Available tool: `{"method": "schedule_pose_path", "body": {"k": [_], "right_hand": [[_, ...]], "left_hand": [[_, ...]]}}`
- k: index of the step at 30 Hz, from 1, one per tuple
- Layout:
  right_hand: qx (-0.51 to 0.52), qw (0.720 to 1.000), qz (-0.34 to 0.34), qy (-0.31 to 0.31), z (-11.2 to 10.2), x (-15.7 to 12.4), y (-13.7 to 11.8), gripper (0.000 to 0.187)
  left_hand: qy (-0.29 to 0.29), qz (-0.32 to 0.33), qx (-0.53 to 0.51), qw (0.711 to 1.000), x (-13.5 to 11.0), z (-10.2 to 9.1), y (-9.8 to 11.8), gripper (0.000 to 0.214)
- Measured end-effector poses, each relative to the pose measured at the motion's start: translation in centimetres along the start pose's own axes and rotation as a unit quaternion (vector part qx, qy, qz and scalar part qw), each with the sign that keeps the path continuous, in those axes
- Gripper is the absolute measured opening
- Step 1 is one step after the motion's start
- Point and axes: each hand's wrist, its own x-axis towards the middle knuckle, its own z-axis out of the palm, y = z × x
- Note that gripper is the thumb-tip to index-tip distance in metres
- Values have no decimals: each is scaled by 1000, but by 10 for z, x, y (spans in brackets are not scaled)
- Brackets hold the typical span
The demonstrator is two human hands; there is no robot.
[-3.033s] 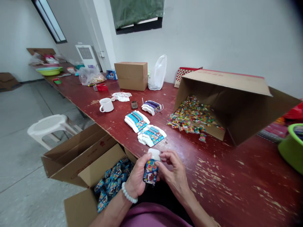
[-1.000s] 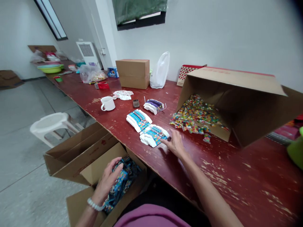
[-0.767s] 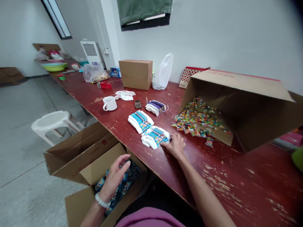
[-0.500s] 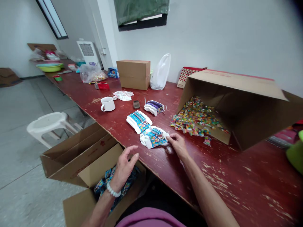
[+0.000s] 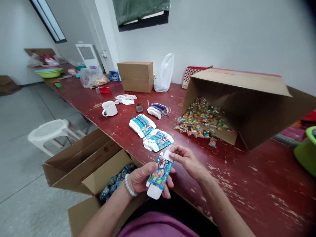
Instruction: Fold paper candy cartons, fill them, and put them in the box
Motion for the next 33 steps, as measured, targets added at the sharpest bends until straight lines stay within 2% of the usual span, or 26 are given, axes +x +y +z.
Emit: {"method": "schedule_pose_path", "body": {"k": [2, 6, 9, 11, 15, 18, 20, 24, 26, 28, 30, 32, 33], "right_hand": [[7, 1000, -2, -12, 1, -5, -3, 27], [35, 999, -3, -5, 5, -15, -7, 27], [75, 997, 6, 4, 16, -26, -7, 44], [104, 994, 30, -12, 24, -35, -5, 50], [140, 986, 75, -45, 33, -46, 4, 39], [136, 988, 67, -22, 34, -47, 12, 29], [125, 991, 55, 2, 33, -45, 16, 25], [-7, 995, -15, 99, 32, -40, 17, 20], [-56, 991, -21, 122, 32, -39, 15, 20], [-53, 989, -18, 136, 33, -39, 12, 21], [-18, 987, -20, 156, 36, -38, 12, 34], [10, 985, -28, 171, 39, -38, 15, 42], [17, 984, -37, 173, 40, -38, 17, 40]], "left_hand": [[0, 8, -3, 1000, 2, 4, -6, 65], [45, 50, 17, 998, 1, 17, -10, 58], [81, 84, 40, 992, -1, 25, -10, 54], [111, 103, 52, 987, -2, 28, -10, 48], [162, 115, 74, 977, -2, 34, -13, 38], [212, 111, 94, 967, 1, 37, -15, 33], [236, 133, 116, 955, 3, 39, -16, 31], [269, 210, 207, 917, 6, 39, -16, 23], [296, 240, 238, 893, 6, 37, -17, 29], [331, 268, 246, 870, 4, 36, -20, 45], [365, 294, 247, 848, 3, 35, -24, 62], [373, 301, 243, 843, 3, 36, -26, 69], [368, 298, 240, 847, 2, 37, -26, 68]]}}
